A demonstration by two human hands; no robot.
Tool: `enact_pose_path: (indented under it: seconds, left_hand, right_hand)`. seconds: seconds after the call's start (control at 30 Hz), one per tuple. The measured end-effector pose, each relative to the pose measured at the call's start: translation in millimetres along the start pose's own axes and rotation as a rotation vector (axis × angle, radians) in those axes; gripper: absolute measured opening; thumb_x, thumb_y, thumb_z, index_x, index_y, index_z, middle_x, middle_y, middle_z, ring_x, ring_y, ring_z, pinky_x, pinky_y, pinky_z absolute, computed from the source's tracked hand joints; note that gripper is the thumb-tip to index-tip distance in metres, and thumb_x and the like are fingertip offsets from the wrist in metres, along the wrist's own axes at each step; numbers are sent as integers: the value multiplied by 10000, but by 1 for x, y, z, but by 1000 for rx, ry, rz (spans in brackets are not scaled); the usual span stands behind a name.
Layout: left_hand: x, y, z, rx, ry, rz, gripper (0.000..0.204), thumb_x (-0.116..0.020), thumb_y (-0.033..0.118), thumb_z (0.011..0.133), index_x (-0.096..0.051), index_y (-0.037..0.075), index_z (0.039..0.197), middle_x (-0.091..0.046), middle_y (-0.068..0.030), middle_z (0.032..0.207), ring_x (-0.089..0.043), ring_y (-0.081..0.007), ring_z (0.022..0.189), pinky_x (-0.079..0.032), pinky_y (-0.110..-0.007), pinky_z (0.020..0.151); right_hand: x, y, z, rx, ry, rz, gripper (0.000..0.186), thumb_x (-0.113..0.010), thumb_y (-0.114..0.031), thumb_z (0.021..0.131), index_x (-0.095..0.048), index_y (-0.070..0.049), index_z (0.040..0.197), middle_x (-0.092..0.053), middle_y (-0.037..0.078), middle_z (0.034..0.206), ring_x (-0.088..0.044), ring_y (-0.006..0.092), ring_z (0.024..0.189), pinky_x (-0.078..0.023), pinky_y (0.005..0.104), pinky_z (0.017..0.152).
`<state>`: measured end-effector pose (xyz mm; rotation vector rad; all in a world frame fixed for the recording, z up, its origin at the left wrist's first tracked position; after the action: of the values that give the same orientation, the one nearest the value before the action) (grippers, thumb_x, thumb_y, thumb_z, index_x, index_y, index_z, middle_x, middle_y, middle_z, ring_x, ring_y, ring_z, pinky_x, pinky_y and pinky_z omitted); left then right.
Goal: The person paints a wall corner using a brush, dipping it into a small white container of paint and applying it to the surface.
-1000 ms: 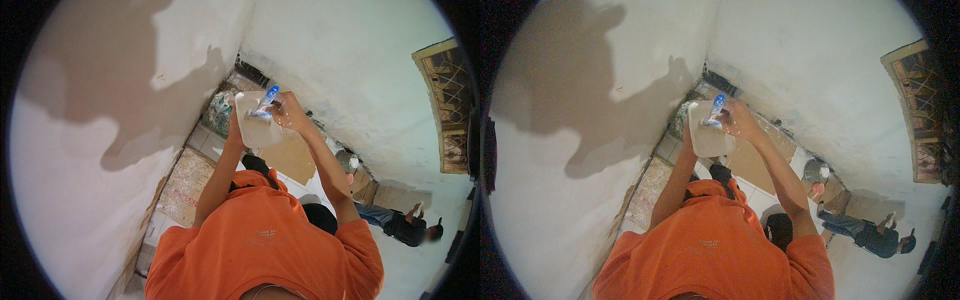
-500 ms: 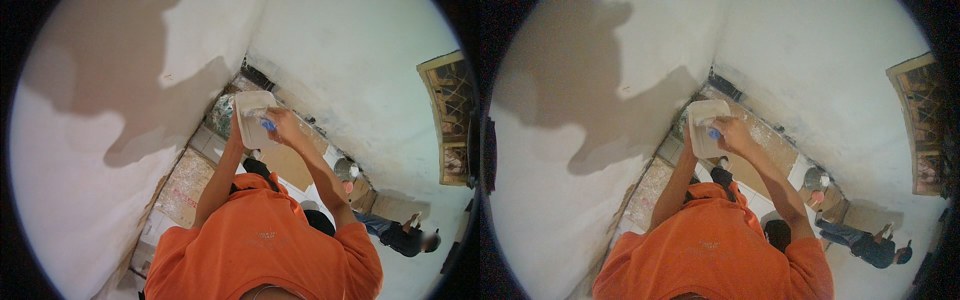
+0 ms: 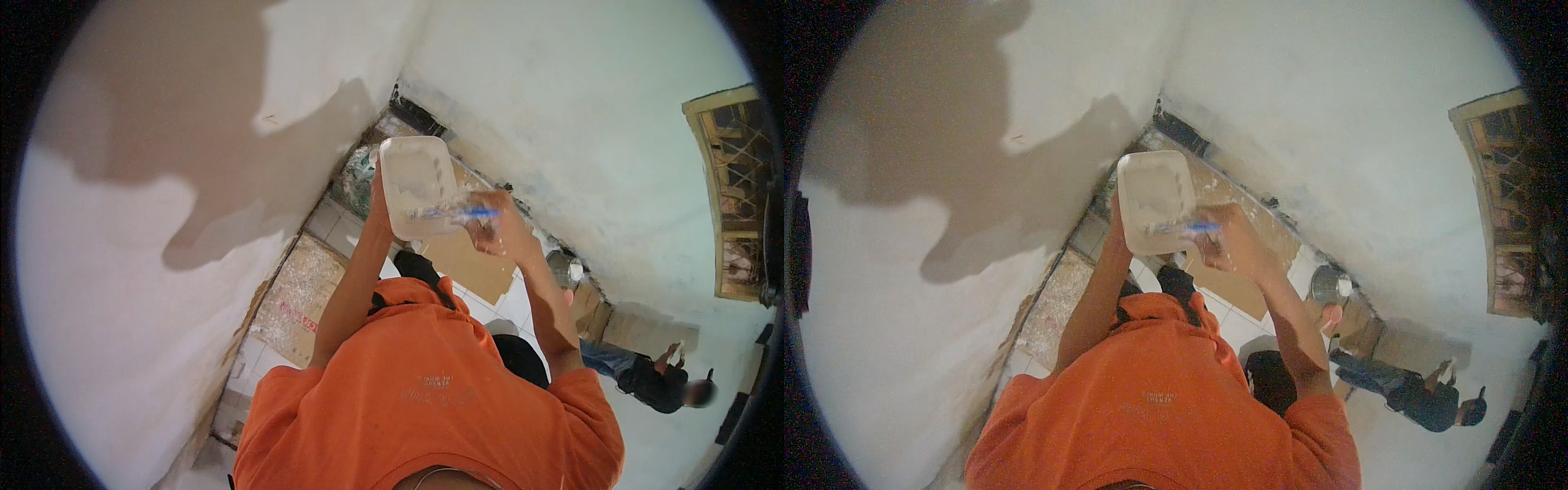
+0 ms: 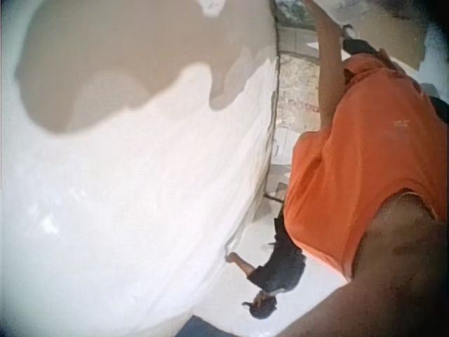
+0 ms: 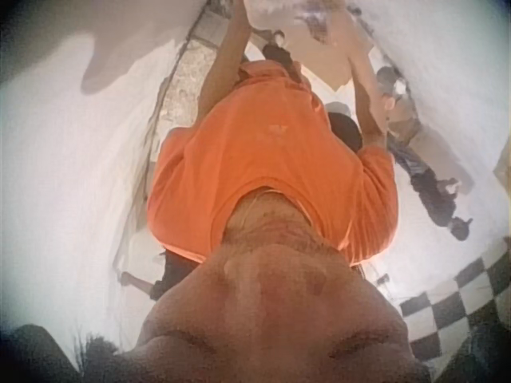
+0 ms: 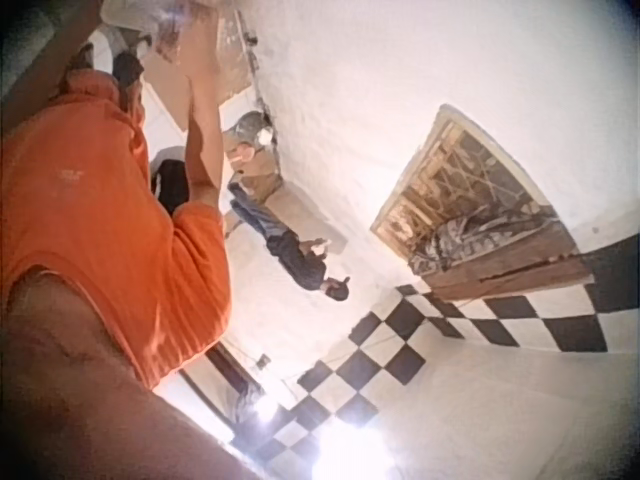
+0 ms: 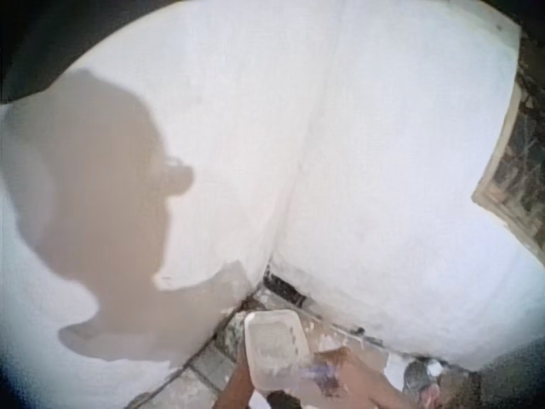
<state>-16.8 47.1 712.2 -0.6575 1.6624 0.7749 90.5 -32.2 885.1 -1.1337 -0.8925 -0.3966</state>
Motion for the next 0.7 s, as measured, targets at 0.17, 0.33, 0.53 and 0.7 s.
enact_pose_path:
  seconds: [0.17,0.33,0.53,0.7]
  left_hand:
    - [-24,-18,-4,111,-59,-64,624,-265,586,928,-471,112,1277,-571,-111,1178,-603,-279,997,-530,-453,822]
    - [-33,-24,-9,162,-126,-107,663,-233,610,919,-460,106,1285,-578,-123,1156,-611,-283,978,-537,-446,805]
    - [-9,-24,-6,118,-165,-37,636,-268,587,927,-481,91,1264,-586,-110,1150,-615,-253,955,-540,-433,789]
    - [-14,-21,-5,23,-56,-101,598,-305,564,930,-499,92,1240,-590,-102,1137,-606,-246,977,-539,-436,796]
  right_hand:
    - [-1,60,25,-249,40,53,122,-580,-26,654,-591,-36,775,-542,165,625,-511,370,567,-416,414,519]
    - [13,52,46,30,144,-91,152,-557,13,620,-590,-3,767,-538,193,642,-503,366,570,-422,405,544]
    - [1,31,52,7,84,-151,227,-547,56,598,-589,29,819,-565,227,727,-513,416,647,-449,392,589]
    - [-19,18,30,5,18,-175,244,-577,37,594,-583,48,837,-575,228,745,-522,418,688,-452,407,632]
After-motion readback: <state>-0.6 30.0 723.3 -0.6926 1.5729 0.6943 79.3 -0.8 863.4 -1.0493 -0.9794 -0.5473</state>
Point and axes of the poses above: each hand's wrist, its own z-axis towards the middle knuckle, its own x-axis out of the back of the hand, y = z × x, the point moved 5 cm from there along z, towards the middle knuckle
